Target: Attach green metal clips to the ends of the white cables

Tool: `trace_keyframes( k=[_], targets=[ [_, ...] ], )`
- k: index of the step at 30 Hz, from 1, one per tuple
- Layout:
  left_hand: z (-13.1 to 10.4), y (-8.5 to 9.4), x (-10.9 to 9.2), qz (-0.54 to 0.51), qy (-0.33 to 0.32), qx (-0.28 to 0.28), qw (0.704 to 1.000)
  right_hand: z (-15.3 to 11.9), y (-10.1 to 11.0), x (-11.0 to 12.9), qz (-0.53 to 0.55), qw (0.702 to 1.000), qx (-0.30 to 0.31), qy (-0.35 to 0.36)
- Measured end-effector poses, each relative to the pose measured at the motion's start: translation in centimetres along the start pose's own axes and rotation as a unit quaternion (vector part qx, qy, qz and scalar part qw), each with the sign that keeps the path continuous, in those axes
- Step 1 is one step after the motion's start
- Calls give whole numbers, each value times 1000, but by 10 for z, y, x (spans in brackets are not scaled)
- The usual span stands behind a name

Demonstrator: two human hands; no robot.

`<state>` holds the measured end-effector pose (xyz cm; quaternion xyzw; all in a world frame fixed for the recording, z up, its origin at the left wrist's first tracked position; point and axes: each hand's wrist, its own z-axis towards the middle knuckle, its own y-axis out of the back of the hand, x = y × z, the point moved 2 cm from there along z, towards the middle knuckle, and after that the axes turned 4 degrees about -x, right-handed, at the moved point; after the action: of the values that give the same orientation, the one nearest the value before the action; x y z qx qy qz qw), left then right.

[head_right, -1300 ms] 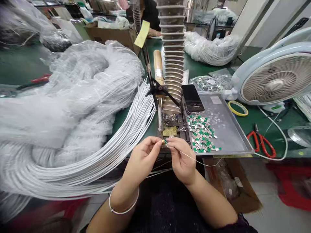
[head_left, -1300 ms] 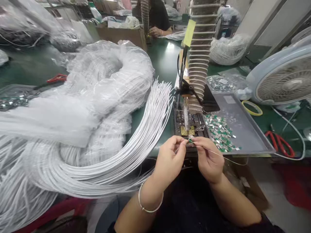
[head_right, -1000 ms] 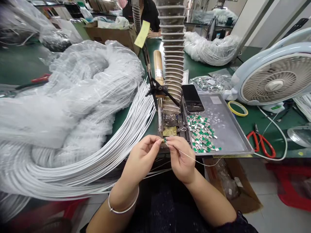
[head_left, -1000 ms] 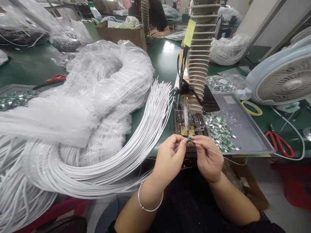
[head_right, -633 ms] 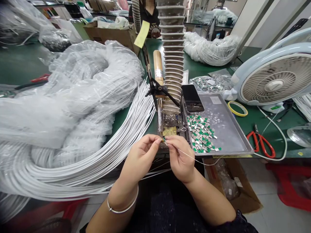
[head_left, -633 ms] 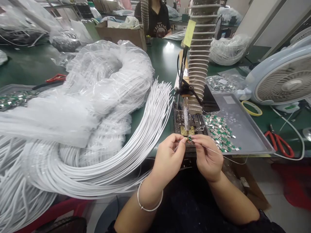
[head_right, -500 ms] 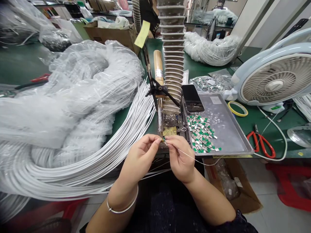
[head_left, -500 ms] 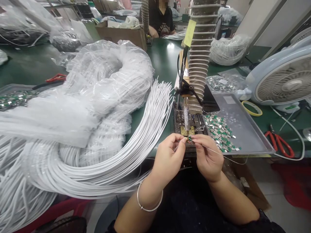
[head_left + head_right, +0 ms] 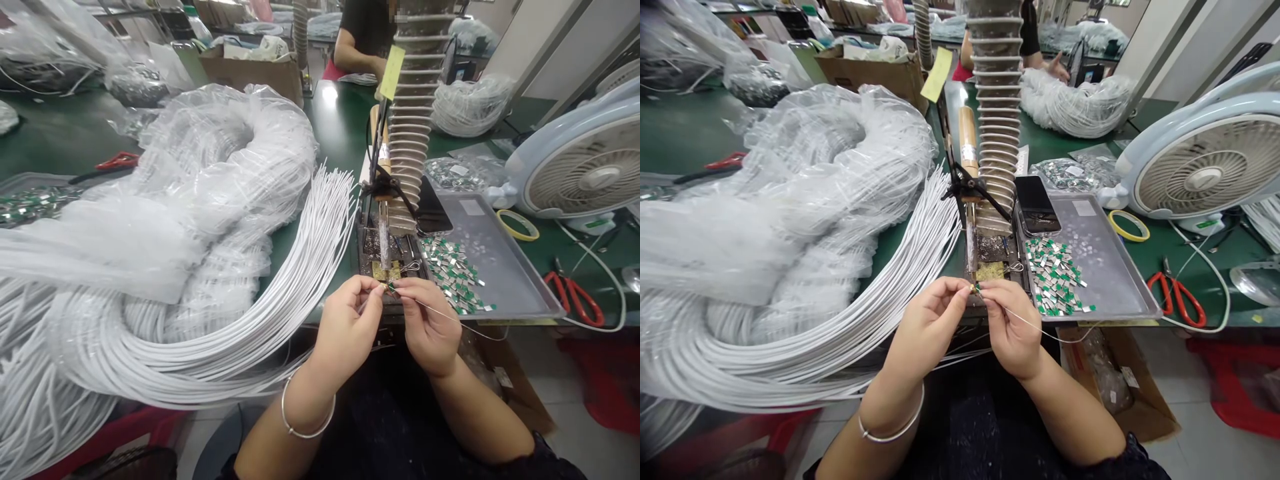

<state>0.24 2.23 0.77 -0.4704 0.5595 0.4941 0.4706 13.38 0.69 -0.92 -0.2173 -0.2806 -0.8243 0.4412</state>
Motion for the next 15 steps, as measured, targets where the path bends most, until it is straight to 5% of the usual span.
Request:
trace_keyframes(
  k=[15],
  targets=[
    [-2,-3,7,-3,29,10,1000,-7,3,0,2,1000,20,-18]
  ],
)
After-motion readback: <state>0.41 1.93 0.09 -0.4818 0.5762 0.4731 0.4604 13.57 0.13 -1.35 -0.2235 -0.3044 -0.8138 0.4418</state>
